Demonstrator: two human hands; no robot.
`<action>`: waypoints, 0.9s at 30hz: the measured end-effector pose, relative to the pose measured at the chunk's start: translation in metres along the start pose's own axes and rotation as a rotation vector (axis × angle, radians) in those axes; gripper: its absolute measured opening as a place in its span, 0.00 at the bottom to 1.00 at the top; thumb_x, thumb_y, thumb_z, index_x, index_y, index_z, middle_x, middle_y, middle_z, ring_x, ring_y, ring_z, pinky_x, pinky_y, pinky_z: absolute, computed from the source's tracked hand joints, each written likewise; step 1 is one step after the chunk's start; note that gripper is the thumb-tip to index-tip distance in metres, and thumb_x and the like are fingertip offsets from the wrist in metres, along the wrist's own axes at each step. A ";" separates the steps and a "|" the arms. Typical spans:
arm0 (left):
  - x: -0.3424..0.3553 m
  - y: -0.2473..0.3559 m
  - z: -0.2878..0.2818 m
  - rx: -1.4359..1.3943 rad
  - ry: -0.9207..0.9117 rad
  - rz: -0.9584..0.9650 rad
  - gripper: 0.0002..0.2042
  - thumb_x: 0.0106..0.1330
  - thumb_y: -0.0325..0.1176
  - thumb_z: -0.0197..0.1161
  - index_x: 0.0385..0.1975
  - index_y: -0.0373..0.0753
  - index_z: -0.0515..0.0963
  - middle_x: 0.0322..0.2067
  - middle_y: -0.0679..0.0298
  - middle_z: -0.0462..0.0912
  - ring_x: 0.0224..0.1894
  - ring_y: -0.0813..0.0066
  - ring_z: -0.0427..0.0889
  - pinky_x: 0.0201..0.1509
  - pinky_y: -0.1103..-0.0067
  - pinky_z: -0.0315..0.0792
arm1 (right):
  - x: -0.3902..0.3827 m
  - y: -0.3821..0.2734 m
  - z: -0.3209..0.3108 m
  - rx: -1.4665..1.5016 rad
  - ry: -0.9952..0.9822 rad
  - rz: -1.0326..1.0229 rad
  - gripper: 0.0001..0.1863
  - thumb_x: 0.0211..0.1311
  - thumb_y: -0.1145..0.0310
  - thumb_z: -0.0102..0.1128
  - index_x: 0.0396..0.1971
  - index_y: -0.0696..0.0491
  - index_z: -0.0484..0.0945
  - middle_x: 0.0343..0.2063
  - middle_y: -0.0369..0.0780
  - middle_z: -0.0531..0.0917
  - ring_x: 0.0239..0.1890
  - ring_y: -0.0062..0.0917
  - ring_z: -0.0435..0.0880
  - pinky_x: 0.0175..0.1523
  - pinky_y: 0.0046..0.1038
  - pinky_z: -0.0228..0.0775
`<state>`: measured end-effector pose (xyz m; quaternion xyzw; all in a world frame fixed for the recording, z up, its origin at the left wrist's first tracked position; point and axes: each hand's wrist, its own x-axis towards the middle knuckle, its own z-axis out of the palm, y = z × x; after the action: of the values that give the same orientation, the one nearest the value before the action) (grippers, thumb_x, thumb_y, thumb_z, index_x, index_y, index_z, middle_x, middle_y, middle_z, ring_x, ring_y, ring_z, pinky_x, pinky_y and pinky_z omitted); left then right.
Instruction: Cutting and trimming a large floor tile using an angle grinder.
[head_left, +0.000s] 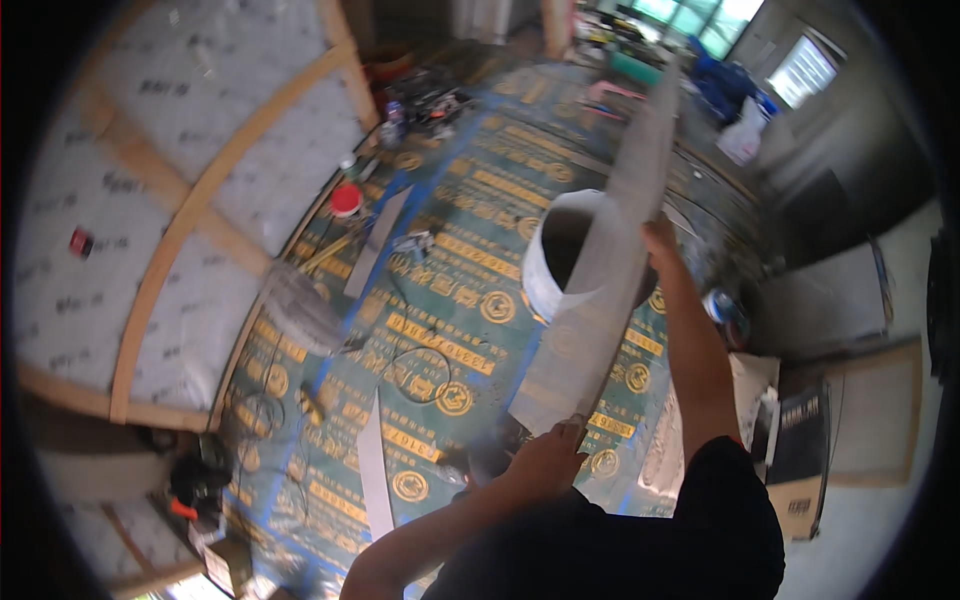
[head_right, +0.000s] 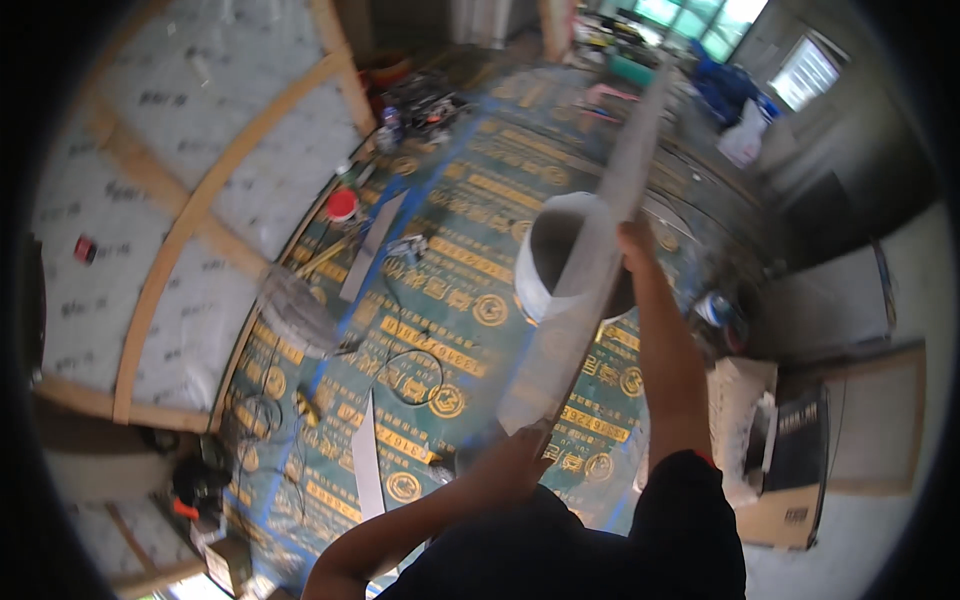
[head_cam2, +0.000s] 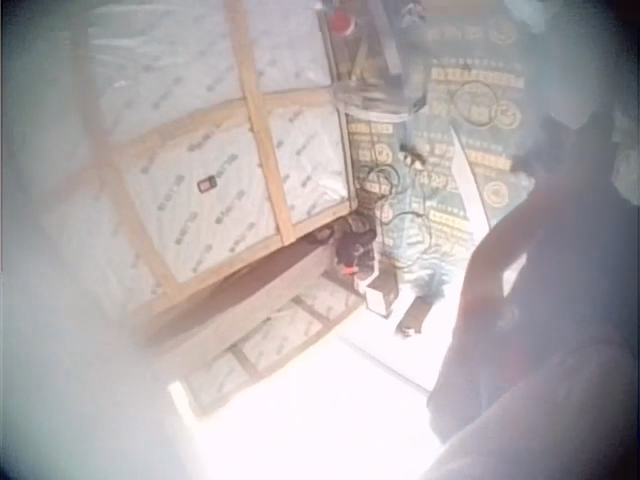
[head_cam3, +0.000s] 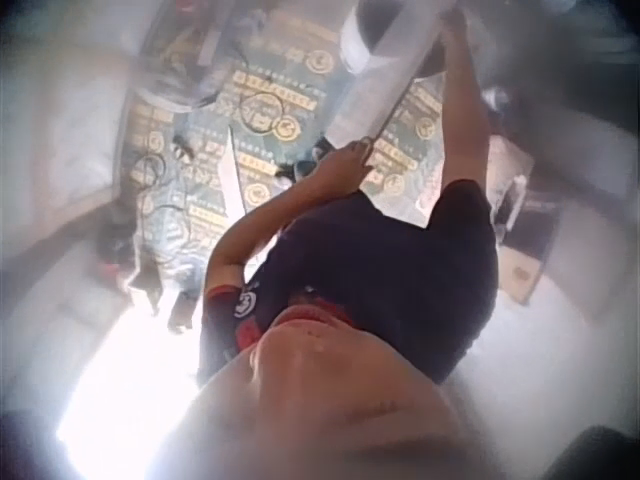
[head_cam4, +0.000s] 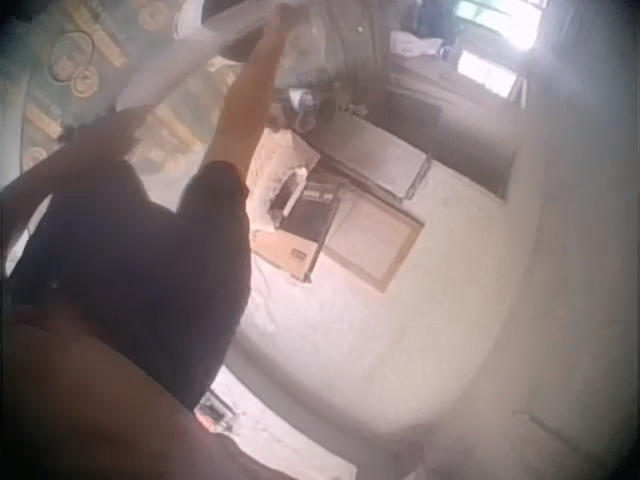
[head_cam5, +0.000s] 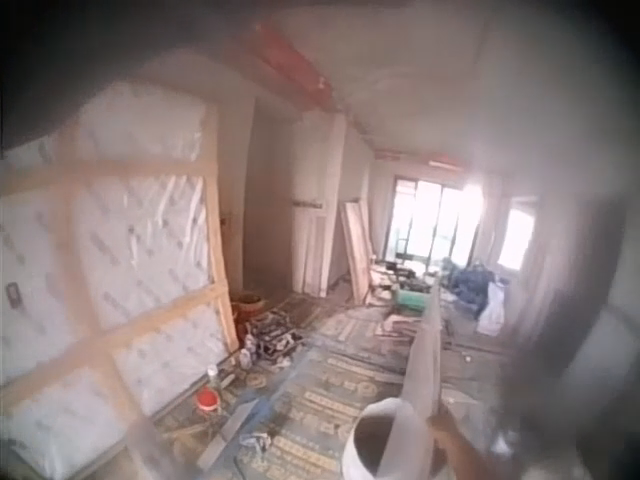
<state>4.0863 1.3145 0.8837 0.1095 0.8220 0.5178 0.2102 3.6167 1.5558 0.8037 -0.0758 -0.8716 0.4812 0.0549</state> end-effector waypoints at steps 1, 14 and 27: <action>0.002 -0.013 -0.001 0.031 0.027 0.019 0.29 0.71 0.37 0.60 0.66 0.26 0.60 0.58 0.37 0.74 0.57 0.38 0.78 0.59 0.55 0.73 | -0.014 -0.012 0.021 -0.165 0.020 0.022 0.27 0.57 0.66 0.55 0.59 0.57 0.73 0.46 0.52 0.83 0.46 0.44 0.86 0.47 0.45 0.80; 0.048 -0.052 -0.092 0.073 -0.368 0.195 0.36 0.69 0.49 0.64 0.69 0.31 0.64 0.61 0.40 0.76 0.55 0.42 0.81 0.59 0.58 0.76 | -0.070 -0.086 0.016 -0.152 0.072 0.100 0.27 0.53 0.72 0.51 0.56 0.55 0.78 0.44 0.53 0.85 0.45 0.46 0.86 0.52 0.41 0.76; 0.172 -0.161 -0.293 -0.030 -0.212 -0.122 0.24 0.70 0.44 0.67 0.56 0.32 0.77 0.50 0.53 0.85 0.52 0.60 0.85 0.55 0.71 0.78 | -0.064 -0.127 0.027 -0.195 0.039 0.212 0.31 0.60 0.67 0.54 0.67 0.52 0.70 0.53 0.56 0.82 0.57 0.50 0.81 0.62 0.40 0.72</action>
<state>3.8056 1.0761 0.8092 0.1104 0.7926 0.5017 0.3286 3.6645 1.4550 0.8953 -0.1820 -0.9001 0.3956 0.0131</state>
